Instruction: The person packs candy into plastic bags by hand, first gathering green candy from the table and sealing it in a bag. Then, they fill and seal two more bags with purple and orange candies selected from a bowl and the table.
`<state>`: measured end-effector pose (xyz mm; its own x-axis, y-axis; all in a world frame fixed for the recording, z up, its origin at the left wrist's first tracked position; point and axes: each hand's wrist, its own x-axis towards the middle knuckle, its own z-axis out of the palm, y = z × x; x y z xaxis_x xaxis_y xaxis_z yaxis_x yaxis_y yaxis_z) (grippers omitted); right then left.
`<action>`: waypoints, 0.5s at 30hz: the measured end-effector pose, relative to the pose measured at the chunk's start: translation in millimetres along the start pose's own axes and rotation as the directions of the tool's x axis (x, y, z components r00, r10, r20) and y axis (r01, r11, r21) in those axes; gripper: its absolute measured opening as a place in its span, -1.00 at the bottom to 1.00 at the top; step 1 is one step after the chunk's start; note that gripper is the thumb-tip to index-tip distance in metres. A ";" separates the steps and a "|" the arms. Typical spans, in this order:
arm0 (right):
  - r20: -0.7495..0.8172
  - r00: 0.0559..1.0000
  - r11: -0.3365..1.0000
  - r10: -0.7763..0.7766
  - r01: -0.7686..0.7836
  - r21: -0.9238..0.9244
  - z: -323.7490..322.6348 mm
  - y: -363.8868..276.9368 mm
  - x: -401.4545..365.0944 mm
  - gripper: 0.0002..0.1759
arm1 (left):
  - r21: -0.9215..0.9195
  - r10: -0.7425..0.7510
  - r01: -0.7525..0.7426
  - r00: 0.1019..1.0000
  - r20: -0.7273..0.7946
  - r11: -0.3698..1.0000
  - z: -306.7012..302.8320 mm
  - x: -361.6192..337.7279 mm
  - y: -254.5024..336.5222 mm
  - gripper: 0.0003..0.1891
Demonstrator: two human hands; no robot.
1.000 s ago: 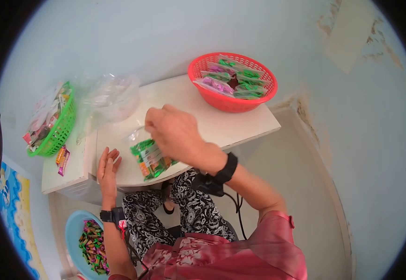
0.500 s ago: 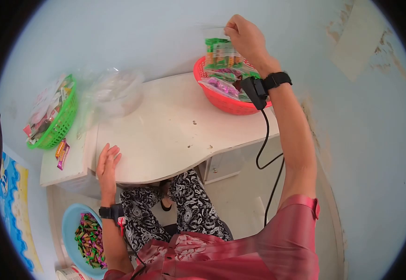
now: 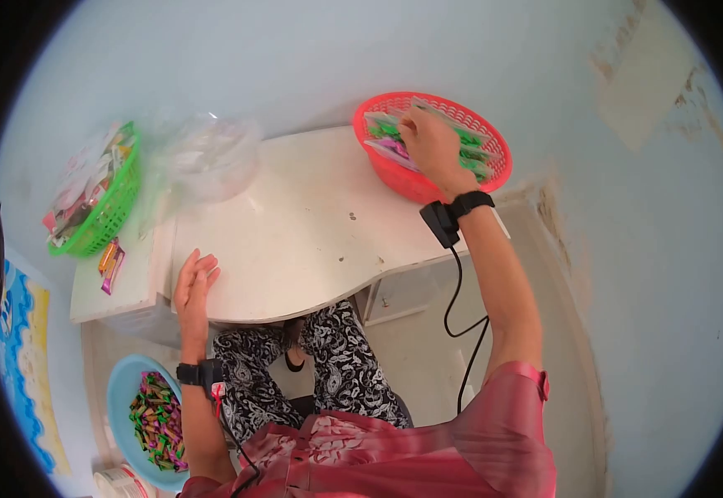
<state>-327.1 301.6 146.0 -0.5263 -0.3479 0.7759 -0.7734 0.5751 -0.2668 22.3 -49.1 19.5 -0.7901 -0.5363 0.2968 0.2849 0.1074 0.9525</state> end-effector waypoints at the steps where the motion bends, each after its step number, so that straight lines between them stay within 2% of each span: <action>1: -0.034 0.999 0.999 -0.034 0.033 -0.043 -3.4 -3.2 -0.4 -0.91 | -0.008 -0.001 0.001 1.000 0.007 1.000 0.2 0.5 1.0 -0.52; 2: -0.060 0.995 0.994 -0.075 0.071 -0.078 -4.8 -7.7 -0.5 -0.90 | -0.015 -0.004 0.004 1.000 0.002 1.000 1.4 0.4 1.0 -0.52; 3: -0.132 0.974 0.979 -0.183 0.168 -0.114 -5.1 -13.8 1.0 -0.90 | -0.017 -0.009 0.008 1.000 -0.017 1.000 1.1 -1.2 1.6 -0.52; 5: -0.189 0.948 0.963 -0.256 0.232 -0.139 -5.5 -34.5 3.5 -0.91 | -0.062 0.005 -0.005 1.000 -0.002 0.998 0.3 -0.7 -3.3 -0.53; 7: -0.101 0.980 0.980 -0.174 0.162 -0.119 -6.6 -65.6 4.7 -0.93 | -0.061 0.019 -0.018 1.000 0.015 0.998 -3.5 2.3 -9.4 -0.55; 9: -0.055 0.976 0.978 -0.209 0.208 -0.025 -1.9 -99.3 5.6 -0.93 | -0.028 0.018 -0.016 0.998 0.064 0.999 -5.6 2.6 -13.8 -0.58; 13: 0.053 0.967 0.965 -0.251 0.246 0.093 26.0 -145.1 16.5 -0.94 | 0.074 -0.051 0.046 0.996 0.068 0.996 -1.9 -1.8 -13.1 -0.66; 15: 0.101 0.952 0.952 -0.289 0.275 0.136 45.3 -168.9 22.6 -0.93 | 0.099 0.000 -0.007 0.997 0.077 0.995 -0.8 -0.8 -15.9 -0.67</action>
<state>-224.4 163.1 182.7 -0.3129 -0.5720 0.7582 -0.9288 0.3513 -0.1183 18.9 -51.0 4.0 -0.8298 -0.4699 0.3010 0.2356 0.1939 0.9523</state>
